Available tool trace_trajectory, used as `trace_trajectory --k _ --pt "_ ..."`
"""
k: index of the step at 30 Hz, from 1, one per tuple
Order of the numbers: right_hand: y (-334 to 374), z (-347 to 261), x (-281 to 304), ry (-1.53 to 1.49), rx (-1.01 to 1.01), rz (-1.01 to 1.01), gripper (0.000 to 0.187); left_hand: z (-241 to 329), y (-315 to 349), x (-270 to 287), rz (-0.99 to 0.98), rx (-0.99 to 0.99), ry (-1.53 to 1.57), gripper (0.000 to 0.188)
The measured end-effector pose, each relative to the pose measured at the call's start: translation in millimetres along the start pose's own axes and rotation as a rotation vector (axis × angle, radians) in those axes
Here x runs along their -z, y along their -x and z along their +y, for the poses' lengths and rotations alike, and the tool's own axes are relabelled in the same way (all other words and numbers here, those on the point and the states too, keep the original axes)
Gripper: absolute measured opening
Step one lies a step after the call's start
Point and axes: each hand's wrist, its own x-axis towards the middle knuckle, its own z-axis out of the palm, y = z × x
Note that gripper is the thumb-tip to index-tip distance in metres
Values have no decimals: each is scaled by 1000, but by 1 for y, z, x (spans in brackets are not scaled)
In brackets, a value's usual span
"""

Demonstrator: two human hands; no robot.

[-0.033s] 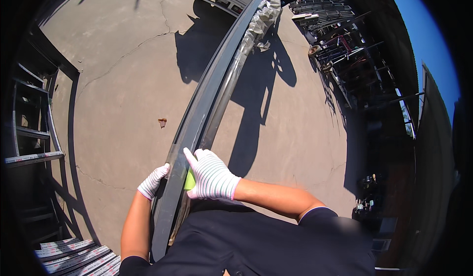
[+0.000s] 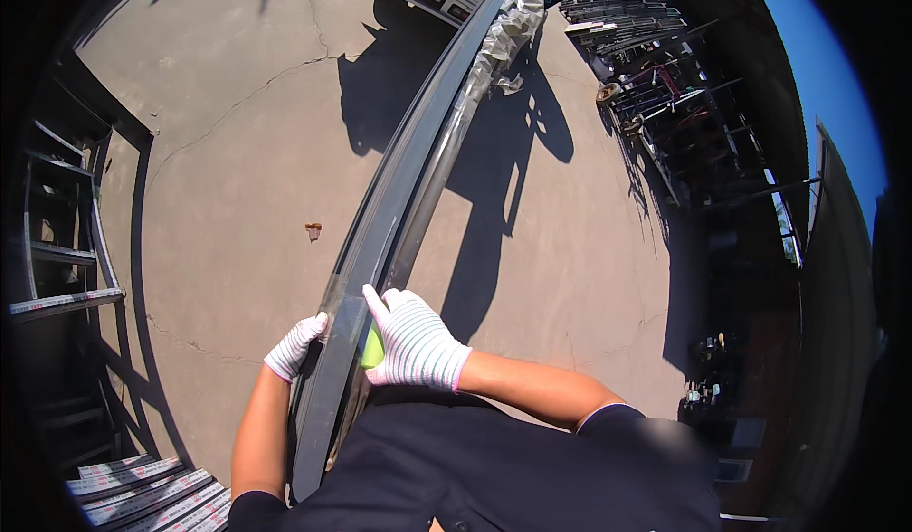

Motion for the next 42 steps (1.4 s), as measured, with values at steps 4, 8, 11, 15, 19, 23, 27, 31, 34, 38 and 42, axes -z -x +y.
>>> trace_trajectory --k 4,8,11,15,19,23,27,31,34,38,42 --pt "28 22 -33 -60 -70 70 114 -1 -2 1 -12 -70 -186 40" --pt "32 45 -75 -163 -181 43 117 -8 -2 5 128 74 15 39" --pt "26 57 -105 -164 -192 78 116 -11 0 16 8 98 35 38" --pt "16 79 -138 -302 -191 20 108 -20 -4 20 103 366 252 61" --pt "-14 94 -199 -449 -37 13 92 -36 -63 13 -13 95 177 47" --pt "-62 88 -274 -1494 232 257 73 -60 -80 15 15 178 -112 42" --pt "-72 78 -267 -528 -96 -40 44 -66 -84 18 76 201 -281 38" --pt "-69 81 -196 -44 235 -112 36 -42 -79 29 221 180 -403 36" --pt "-56 95 -135 -32 106 -373 32 -8 -54 41 372 69 21 41" --pt "-30 89 -47 -227 -298 -188 33 40 -18 32 313 -27 189 40" --pt "-64 39 -11 -2 311 450 88 71 2 7 264 -146 108 39"
